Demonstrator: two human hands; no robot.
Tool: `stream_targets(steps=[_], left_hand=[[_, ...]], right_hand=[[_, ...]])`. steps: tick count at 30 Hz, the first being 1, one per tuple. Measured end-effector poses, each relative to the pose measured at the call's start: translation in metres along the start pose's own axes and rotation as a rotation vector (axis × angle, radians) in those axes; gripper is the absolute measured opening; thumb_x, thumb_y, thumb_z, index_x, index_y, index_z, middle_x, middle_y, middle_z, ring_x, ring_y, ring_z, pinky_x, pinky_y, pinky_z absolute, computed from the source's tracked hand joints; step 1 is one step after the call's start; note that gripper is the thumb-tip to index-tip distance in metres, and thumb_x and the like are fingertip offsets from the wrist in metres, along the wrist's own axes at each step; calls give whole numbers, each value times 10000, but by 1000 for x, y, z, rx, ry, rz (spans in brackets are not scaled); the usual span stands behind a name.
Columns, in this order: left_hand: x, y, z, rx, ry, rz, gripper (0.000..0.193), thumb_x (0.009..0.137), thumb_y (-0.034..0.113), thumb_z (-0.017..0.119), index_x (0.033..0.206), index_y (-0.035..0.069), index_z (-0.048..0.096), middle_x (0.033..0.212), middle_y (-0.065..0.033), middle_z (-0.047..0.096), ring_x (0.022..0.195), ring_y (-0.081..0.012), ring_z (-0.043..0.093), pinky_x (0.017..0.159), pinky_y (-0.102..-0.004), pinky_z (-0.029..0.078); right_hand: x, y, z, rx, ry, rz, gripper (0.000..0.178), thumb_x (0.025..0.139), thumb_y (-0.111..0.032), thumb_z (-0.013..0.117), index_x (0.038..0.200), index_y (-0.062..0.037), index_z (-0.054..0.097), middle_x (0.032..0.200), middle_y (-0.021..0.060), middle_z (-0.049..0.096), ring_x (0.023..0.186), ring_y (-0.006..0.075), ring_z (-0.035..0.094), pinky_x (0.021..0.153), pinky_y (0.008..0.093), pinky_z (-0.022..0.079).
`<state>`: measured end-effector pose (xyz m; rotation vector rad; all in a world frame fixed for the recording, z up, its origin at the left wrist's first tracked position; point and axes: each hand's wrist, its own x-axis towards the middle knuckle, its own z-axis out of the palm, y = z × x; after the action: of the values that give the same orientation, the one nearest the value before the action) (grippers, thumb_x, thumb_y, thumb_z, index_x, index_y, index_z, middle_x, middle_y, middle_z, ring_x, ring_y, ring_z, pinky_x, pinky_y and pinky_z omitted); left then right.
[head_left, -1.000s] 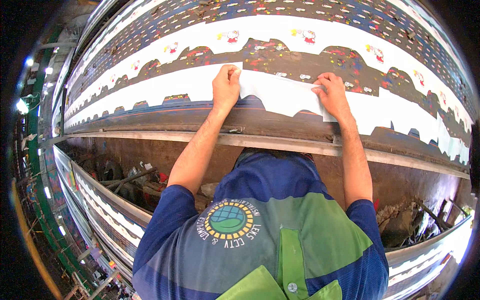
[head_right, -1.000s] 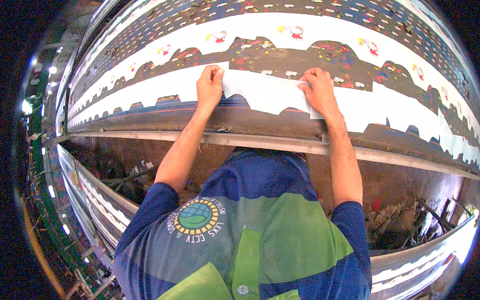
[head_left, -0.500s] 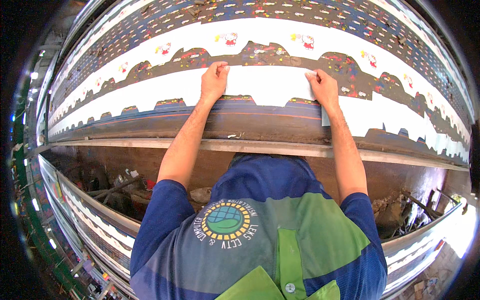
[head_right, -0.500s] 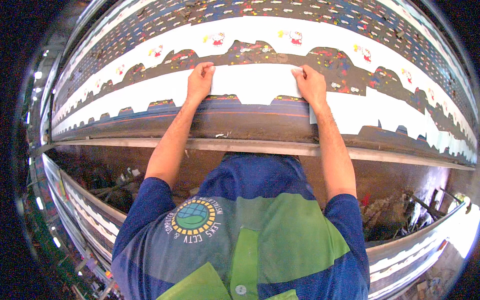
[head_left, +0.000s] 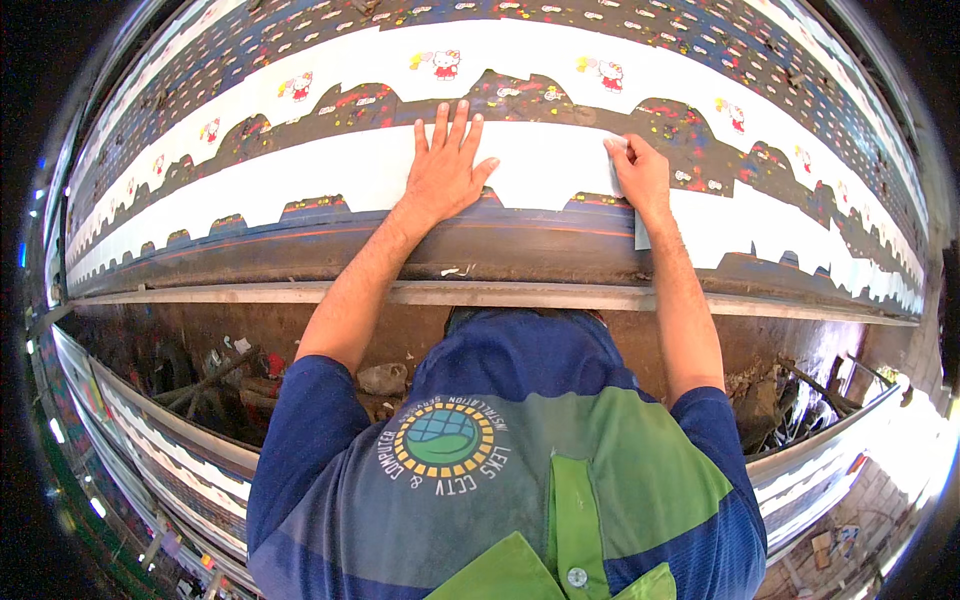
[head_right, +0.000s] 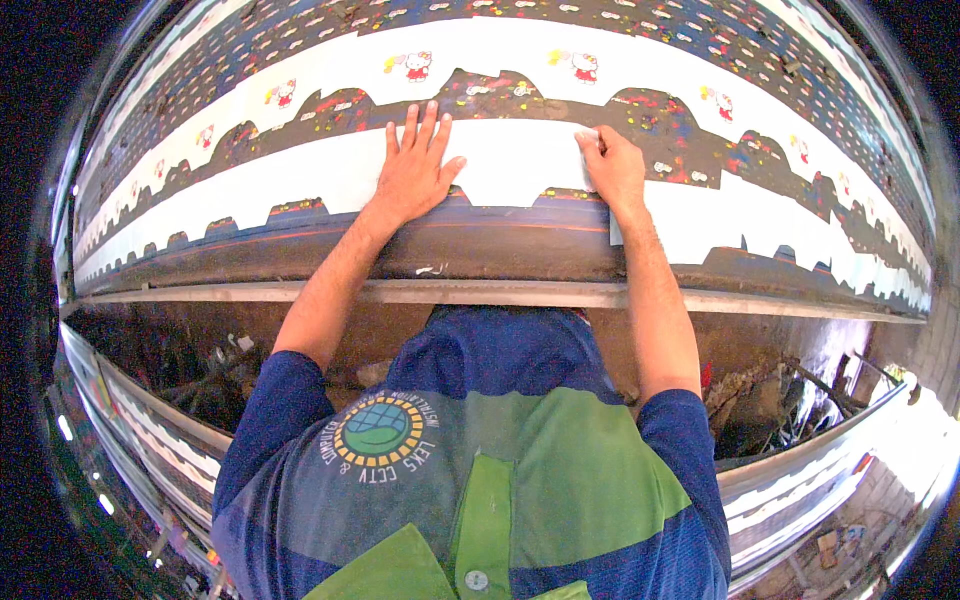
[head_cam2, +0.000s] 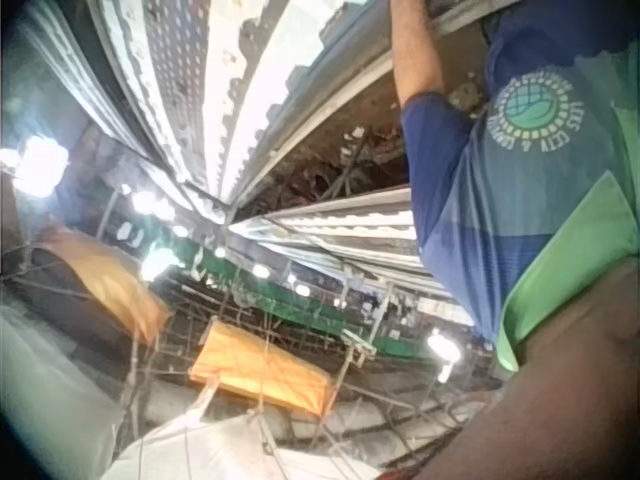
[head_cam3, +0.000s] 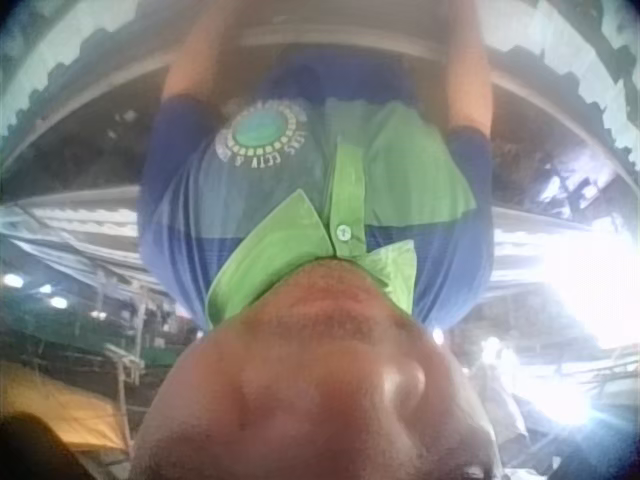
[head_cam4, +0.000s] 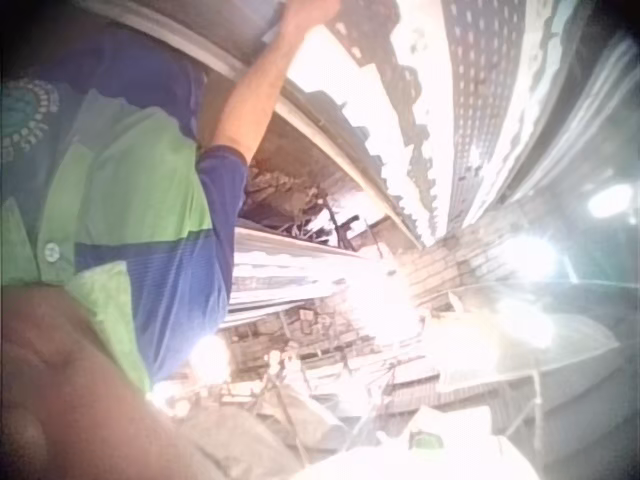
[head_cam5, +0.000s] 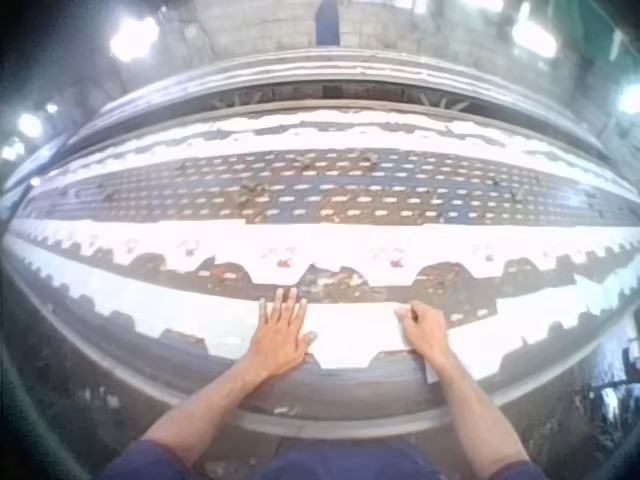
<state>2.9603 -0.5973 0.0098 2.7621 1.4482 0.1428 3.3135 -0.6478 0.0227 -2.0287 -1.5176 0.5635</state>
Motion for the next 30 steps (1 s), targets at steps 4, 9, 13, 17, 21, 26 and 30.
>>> stream_targets(steps=[4, 9, 13, 17, 21, 26, 30], left_hand=[[18, 38, 7, -31, -31, 5, 864, 1138, 630, 415, 1725, 4, 320, 1841, -234, 153, 1703, -445, 118, 1339, -711, 90], [51, 126, 1, -144, 3, 209, 874, 1091, 686, 483, 1709, 73, 401, 1826, -218, 230, 1691, -476, 152, 1331, -721, 118], [72, 191, 2, -197, -4, 271, 876, 1079, 695, 509, 1701, 86, 421, 1818, -218, 258, 1681, -487, 179, 1328, -716, 146], [70, 242, 1, -210, -15, 278, 903, 1087, 672, 510, 1684, 4, 400, 1802, -249, 270, 1679, -470, 203, 1340, -673, 175], [51, 273, -11, -241, -85, 269, 821, 1114, 549, 556, 1669, -34, 397, 1785, -277, 286, 1677, -452, 227, 1358, -594, 210], [42, 289, -20, -431, -15, 153, 413, 1034, 200, 725, 1398, 11, 678, 1570, -223, 598, 1492, -422, 537, 1275, -500, 419], [57, 297, -19, -516, 184, -32, 250, 967, 3, 719, 1217, 12, 723, 1215, -168, 720, 1144, -409, 652, 1004, -496, 529]], right_hand=[[-2, -3, 0, 27, 6, -28, 395, 1016, -423, 767, 1012, -29, 748, 740, 117, 679, 685, 264, 663, 670, 427, 529], [12, 6, -29, 588, -144, 159, 450, 1063, -461, 752, 1208, -35, 764, 797, -37, 598, 746, 76, 526, 692, 300, 456], [23, 39, -72, 830, -235, 115, 488, 1117, -475, 681, 1321, -36, 734, 847, -57, 581, 776, 54, 497, 716, 256, 414], [15, 83, -115, 594, -222, 22, 410, 1097, -398, 724, 1313, -51, 761, 815, -51, 604, 754, 72, 521, 732, 263, 465], [-2, 143, -170, 37, -141, -287, 314, 1001, -266, 812, 1251, -76, 795, 1016, 62, 708, 1009, 233, 653, 935, 375, 532], [-20, 199, -206, -185, -109, -495, 486, 933, -177, 844, 1406, -168, 732, 1327, 79, 663, 1247, 330, 593, 1064, 513, 472], [-19, 205, -206, -153, -197, -489, 542, 934, -166, 839, 1455, -203, 696, 1322, 64, 647, 1258, 322, 576, 1061, 511, 447]])
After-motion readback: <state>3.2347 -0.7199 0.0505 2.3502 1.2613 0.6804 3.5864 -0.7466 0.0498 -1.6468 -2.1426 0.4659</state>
